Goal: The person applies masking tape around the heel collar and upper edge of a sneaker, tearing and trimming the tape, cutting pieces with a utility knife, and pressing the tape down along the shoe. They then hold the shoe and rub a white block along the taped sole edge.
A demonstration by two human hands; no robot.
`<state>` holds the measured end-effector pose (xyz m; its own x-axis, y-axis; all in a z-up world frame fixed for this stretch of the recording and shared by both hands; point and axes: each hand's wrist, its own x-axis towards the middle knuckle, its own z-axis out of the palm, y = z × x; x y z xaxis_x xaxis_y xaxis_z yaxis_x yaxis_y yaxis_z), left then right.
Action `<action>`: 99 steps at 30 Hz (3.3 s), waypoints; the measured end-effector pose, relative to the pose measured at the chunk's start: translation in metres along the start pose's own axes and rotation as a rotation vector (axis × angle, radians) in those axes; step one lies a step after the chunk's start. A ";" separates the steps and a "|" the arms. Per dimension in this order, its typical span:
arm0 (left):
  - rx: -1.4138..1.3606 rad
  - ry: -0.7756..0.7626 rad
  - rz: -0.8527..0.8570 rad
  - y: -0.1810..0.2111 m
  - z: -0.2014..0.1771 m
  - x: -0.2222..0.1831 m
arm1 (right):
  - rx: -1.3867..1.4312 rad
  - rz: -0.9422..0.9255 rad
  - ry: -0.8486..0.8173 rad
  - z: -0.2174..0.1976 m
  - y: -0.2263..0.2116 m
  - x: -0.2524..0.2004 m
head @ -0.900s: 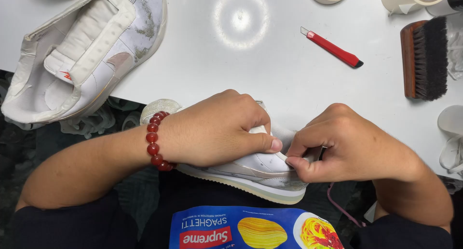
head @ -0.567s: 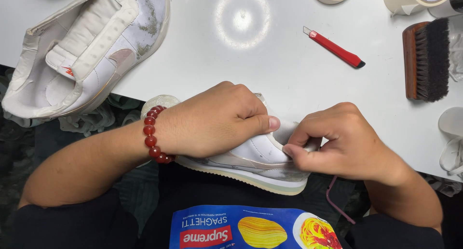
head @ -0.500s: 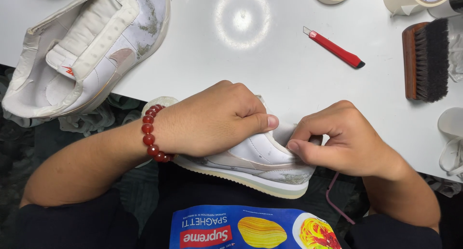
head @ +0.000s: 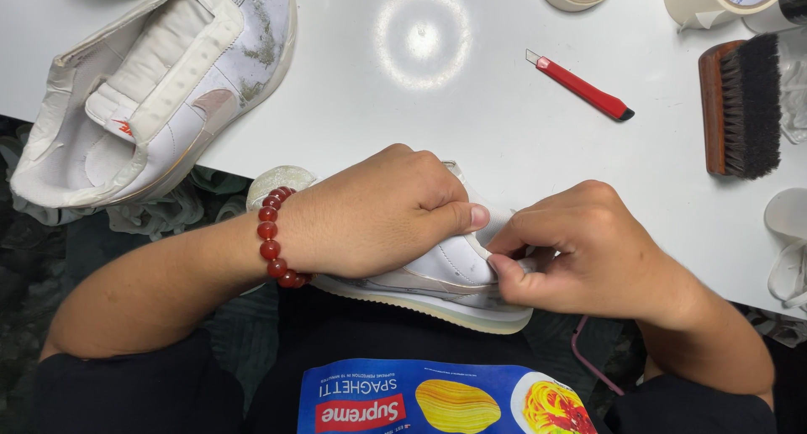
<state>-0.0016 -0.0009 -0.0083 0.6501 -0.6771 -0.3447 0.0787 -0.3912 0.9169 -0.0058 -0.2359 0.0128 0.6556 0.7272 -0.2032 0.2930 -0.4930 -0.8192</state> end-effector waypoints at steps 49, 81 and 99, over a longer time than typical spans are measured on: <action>-0.090 -0.104 -0.121 0.016 -0.008 -0.006 | 0.055 0.030 0.090 0.009 -0.006 0.002; -0.050 -0.049 0.023 0.001 0.007 -0.008 | -0.086 -0.056 0.126 0.018 -0.006 -0.004; 0.014 -0.094 -0.041 -0.008 0.001 -0.006 | -0.009 0.048 -0.245 0.002 0.003 0.003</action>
<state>-0.0068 0.0059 -0.0138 0.5725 -0.7156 -0.4003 0.0927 -0.4285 0.8988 -0.0042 -0.2344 0.0087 0.4809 0.7964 -0.3668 0.2725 -0.5333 -0.8008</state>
